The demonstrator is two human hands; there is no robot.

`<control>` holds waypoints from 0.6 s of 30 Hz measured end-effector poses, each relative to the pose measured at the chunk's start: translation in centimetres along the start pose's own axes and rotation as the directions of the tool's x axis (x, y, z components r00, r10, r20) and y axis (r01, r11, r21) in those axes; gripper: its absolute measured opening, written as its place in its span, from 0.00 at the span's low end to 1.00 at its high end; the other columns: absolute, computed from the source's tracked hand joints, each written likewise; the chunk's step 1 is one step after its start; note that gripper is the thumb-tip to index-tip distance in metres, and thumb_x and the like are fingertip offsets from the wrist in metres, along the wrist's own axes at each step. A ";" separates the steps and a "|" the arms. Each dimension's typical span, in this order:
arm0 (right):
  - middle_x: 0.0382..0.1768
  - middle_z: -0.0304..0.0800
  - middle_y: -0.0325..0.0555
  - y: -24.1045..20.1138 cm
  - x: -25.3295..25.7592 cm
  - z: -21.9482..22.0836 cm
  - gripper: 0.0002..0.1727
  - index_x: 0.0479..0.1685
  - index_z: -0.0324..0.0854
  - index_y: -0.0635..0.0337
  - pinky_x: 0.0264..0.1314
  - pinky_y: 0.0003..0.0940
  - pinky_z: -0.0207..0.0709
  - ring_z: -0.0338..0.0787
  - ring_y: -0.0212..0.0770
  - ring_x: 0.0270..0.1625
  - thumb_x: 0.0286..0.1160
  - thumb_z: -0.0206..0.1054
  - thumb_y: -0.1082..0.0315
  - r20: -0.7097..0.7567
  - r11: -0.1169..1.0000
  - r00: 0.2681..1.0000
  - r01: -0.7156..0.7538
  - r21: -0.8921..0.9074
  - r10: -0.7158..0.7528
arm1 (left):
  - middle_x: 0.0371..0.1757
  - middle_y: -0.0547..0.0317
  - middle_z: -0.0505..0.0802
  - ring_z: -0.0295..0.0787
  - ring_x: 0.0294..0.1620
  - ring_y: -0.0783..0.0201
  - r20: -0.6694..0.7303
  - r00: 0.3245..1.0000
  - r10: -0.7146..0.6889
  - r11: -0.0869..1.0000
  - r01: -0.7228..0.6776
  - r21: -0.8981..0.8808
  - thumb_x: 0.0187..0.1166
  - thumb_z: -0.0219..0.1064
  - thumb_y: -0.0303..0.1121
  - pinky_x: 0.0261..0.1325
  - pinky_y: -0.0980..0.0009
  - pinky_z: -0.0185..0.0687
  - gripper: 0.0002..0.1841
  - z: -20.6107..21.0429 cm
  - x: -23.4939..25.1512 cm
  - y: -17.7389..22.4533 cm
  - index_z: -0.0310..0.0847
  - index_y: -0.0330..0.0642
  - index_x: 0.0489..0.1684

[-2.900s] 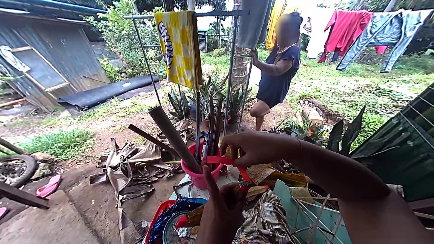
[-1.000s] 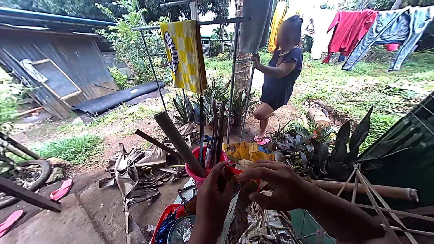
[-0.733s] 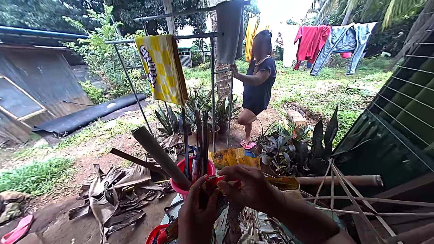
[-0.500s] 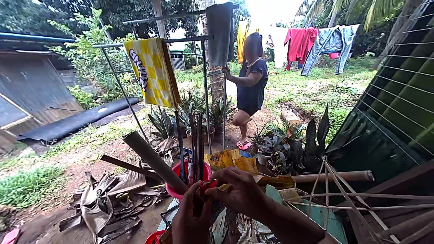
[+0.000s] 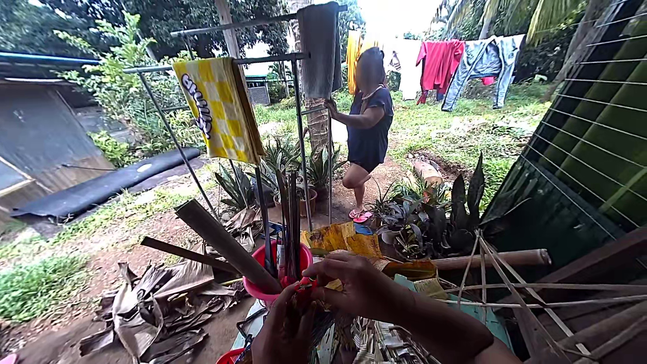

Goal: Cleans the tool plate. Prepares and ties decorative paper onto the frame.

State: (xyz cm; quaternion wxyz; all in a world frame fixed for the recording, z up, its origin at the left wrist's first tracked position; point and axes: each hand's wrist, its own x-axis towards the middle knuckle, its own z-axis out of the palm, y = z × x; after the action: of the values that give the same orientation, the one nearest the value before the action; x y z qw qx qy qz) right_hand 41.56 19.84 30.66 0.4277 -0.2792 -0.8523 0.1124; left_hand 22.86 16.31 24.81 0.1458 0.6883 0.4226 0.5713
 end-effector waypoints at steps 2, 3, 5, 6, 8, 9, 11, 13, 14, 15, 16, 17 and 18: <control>0.40 0.93 0.48 -0.1 0.2 -0.7 0.15 0.56 0.88 0.66 0.53 0.24 0.85 0.92 0.33 0.42 0.75 0.75 0.67 0.063 0.999 0.998 -0.008 0.041 0.006 | 0.48 0.55 0.96 0.93 0.47 0.78 0.028 1.000 -0.012 0.999 0.013 -0.035 0.70 0.76 0.29 0.56 0.79 0.88 0.22 -0.2 -0.2 0.2 0.82 0.30 0.63; 0.39 0.93 0.47 -0.1 0.3 -1.0 0.15 0.55 0.88 0.65 0.53 0.24 0.85 0.91 0.33 0.42 0.75 0.75 0.66 0.090 0.999 0.996 -0.019 0.048 0.015 | 0.49 0.55 0.96 0.93 0.47 0.78 0.041 0.999 -0.017 0.998 0.019 -0.059 0.70 0.76 0.27 0.56 0.79 0.88 0.22 -0.3 -0.3 0.4 0.82 0.30 0.63; 0.40 0.93 0.47 -0.1 0.4 -1.5 0.15 0.54 0.88 0.63 0.52 0.24 0.86 0.92 0.32 0.42 0.76 0.75 0.62 0.120 0.999 0.993 -0.023 0.038 0.018 | 0.49 0.56 0.96 0.93 0.48 0.78 0.057 0.998 -0.009 0.994 0.015 -0.112 0.69 0.76 0.25 0.57 0.78 0.89 0.22 -0.4 -0.4 0.5 0.81 0.28 0.63; 0.39 0.93 0.46 -0.1 0.4 -1.8 0.16 0.53 0.89 0.63 0.51 0.25 0.86 0.92 0.32 0.42 0.76 0.75 0.61 0.130 1.000 0.992 -0.014 0.028 0.011 | 0.49 0.56 0.96 0.93 0.49 0.77 0.067 0.998 -0.002 0.991 0.011 -0.133 0.69 0.76 0.24 0.57 0.77 0.89 0.22 -0.5 -0.5 0.6 0.80 0.27 0.63; 0.39 0.92 0.45 -0.1 0.5 -2.3 0.15 0.52 0.90 0.60 0.53 0.28 0.84 0.90 0.34 0.43 0.76 0.75 0.58 0.160 1.000 0.987 0.011 -0.004 -0.010 | 0.51 0.56 0.96 0.94 0.50 0.75 0.099 0.995 0.010 0.983 0.009 -0.182 0.69 0.75 0.23 0.59 0.76 0.90 0.23 -0.8 -0.6 0.8 0.79 0.27 0.63; 0.39 0.91 0.43 -0.1 0.5 -2.6 0.16 0.50 0.91 0.57 0.56 0.33 0.81 0.88 0.36 0.45 0.75 0.76 0.55 0.174 0.999 0.985 0.026 -0.026 -0.021 | 0.51 0.57 0.96 0.94 0.50 0.75 0.119 0.993 0.007 0.978 0.018 -0.207 0.69 0.75 0.22 0.59 0.75 0.90 0.23 -1.1 -0.7 1.0 0.79 0.28 0.64; 0.43 0.90 0.41 -0.1 0.6 -3.1 0.15 0.48 0.94 0.51 0.61 0.40 0.75 0.85 0.38 0.52 0.73 0.76 0.51 0.199 0.997 0.979 0.049 -0.051 -0.038 | 0.51 0.58 0.96 0.94 0.51 0.74 0.155 0.988 0.009 0.967 0.030 -0.251 0.68 0.75 0.21 0.59 0.74 0.90 0.23 -1.5 -0.8 1.4 0.79 0.29 0.64; 0.53 0.91 0.41 0.2 0.7 -3.3 0.14 0.45 0.96 0.47 0.70 0.46 0.72 0.83 0.40 0.63 0.71 0.77 0.49 0.220 0.997 0.973 0.072 -0.004 -0.069 | 0.53 0.57 0.96 0.94 0.53 0.73 0.185 0.982 0.032 0.960 0.021 -0.279 0.69 0.76 0.22 0.61 0.72 0.90 0.23 -1.8 -0.9 1.5 0.79 0.29 0.65; 0.59 0.90 0.42 0.4 0.7 -3.4 0.14 0.44 0.96 0.47 0.76 0.51 0.70 0.81 0.43 0.70 0.71 0.77 0.49 0.227 0.997 0.970 0.078 0.029 -0.083 | 0.53 0.58 0.96 0.94 0.53 0.73 0.200 0.979 0.048 0.957 0.012 -0.289 0.69 0.76 0.22 0.61 0.72 0.90 0.23 -1.9 -1.0 1.6 0.79 0.30 0.64; 0.64 0.89 0.45 0.4 0.6 -3.5 0.14 0.42 0.96 0.48 0.81 0.56 0.65 0.78 0.46 0.77 0.71 0.78 0.49 0.224 0.995 0.970 0.080 0.063 -0.093 | 0.53 0.59 0.96 0.93 0.53 0.73 0.214 0.975 0.061 0.955 0.006 -0.298 0.70 0.76 0.23 0.61 0.72 0.90 0.23 -2.0 -1.0 1.7 0.79 0.31 0.65; 0.68 0.87 0.46 0.3 0.6 -3.5 0.14 0.40 0.96 0.50 0.85 0.59 0.59 0.74 0.48 0.82 0.71 0.78 0.49 0.216 0.993 0.972 0.081 0.087 -0.098 | 0.53 0.60 0.96 0.93 0.54 0.73 0.228 0.971 0.068 0.950 0.006 -0.311 0.71 0.76 0.24 0.62 0.71 0.90 0.23 -2.2 -1.0 1.8 0.78 0.31 0.65; 0.69 0.87 0.48 0.2 0.4 -3.5 0.14 0.38 0.95 0.51 0.87 0.61 0.55 0.70 0.49 0.85 0.71 0.77 0.50 0.203 0.991 0.974 0.083 0.104 -0.103 | 0.54 0.60 0.95 0.93 0.54 0.73 0.237 0.969 0.068 0.944 0.014 -0.330 0.71 0.76 0.24 0.62 0.70 0.90 0.23 -2.2 -1.0 2.0 0.77 0.31 0.66; 0.70 0.86 0.48 0.1 0.3 -3.5 0.15 0.37 0.95 0.51 0.88 0.62 0.53 0.68 0.50 0.87 0.71 0.77 0.50 0.186 0.990 0.977 0.085 0.110 -0.104 | 0.54 0.61 0.95 0.93 0.54 0.73 0.241 0.969 0.060 0.936 0.029 -0.350 0.71 0.75 0.23 0.62 0.69 0.90 0.25 -2.2 -1.0 2.2 0.75 0.31 0.67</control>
State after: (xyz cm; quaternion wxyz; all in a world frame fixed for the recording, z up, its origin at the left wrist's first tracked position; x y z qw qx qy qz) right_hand 44.19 19.92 32.96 0.3624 -0.2041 -0.8950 0.1615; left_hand 21.77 13.64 26.30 0.3134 0.7205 0.2870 0.5481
